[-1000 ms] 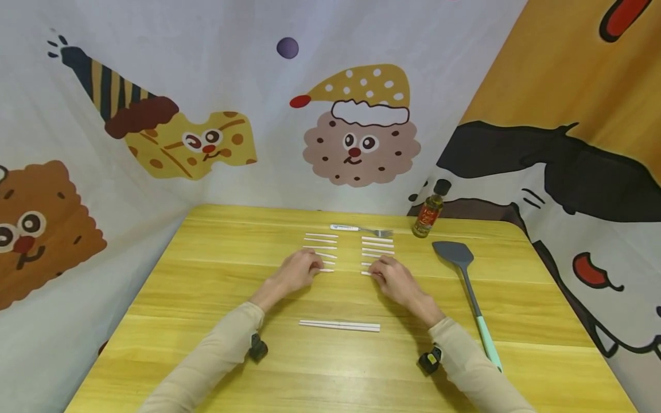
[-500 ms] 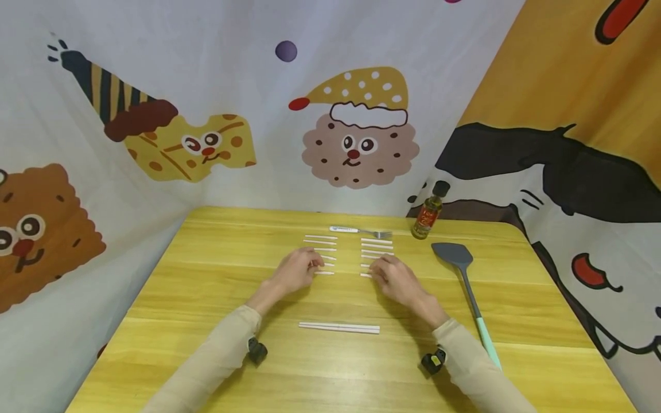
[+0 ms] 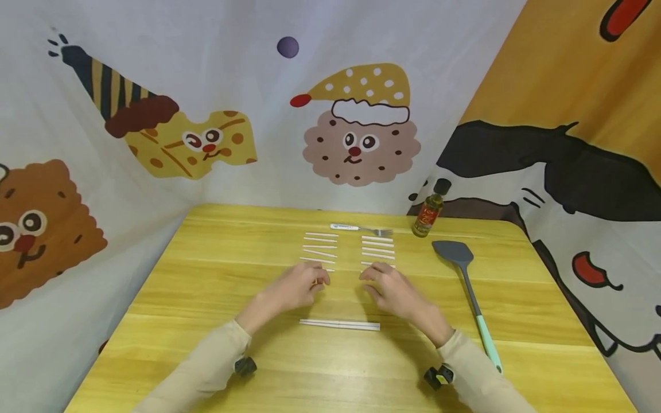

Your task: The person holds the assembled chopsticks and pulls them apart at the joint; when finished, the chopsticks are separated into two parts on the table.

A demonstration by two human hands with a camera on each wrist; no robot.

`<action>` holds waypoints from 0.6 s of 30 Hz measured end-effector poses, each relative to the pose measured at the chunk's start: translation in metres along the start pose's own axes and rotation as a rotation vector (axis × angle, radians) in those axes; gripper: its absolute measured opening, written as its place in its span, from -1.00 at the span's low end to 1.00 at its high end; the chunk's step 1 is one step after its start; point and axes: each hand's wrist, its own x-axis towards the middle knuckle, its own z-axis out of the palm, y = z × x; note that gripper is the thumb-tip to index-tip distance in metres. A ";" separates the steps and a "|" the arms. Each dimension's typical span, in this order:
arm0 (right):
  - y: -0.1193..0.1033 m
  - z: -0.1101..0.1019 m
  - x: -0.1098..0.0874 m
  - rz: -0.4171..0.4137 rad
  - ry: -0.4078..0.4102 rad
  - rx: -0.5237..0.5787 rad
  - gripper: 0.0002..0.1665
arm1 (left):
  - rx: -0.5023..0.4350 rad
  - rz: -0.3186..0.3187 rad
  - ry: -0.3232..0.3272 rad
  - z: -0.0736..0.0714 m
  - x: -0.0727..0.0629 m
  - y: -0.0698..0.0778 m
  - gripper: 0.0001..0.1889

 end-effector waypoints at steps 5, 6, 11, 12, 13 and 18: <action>-0.015 0.002 -0.004 -0.025 -0.044 0.025 -0.76 | -0.007 0.025 -0.045 0.003 -0.009 0.012 -0.86; -0.018 0.002 -0.005 -0.033 -0.051 0.034 -0.77 | -0.012 0.025 -0.054 0.004 -0.011 0.013 -0.87; -0.030 0.006 -0.009 -0.083 -0.081 0.078 -0.78 | -0.059 0.019 -0.113 0.010 -0.018 0.019 -0.88; -0.031 0.007 -0.010 -0.089 -0.094 0.096 -0.79 | -0.065 0.018 -0.122 0.011 -0.019 0.020 -0.87; -0.032 0.008 -0.011 -0.090 -0.109 0.112 -0.79 | -0.071 0.015 -0.133 0.013 -0.020 0.020 -0.86; -0.034 0.016 -0.015 -0.079 -0.182 0.174 -0.84 | -0.076 0.007 -0.159 0.023 -0.023 0.022 -0.80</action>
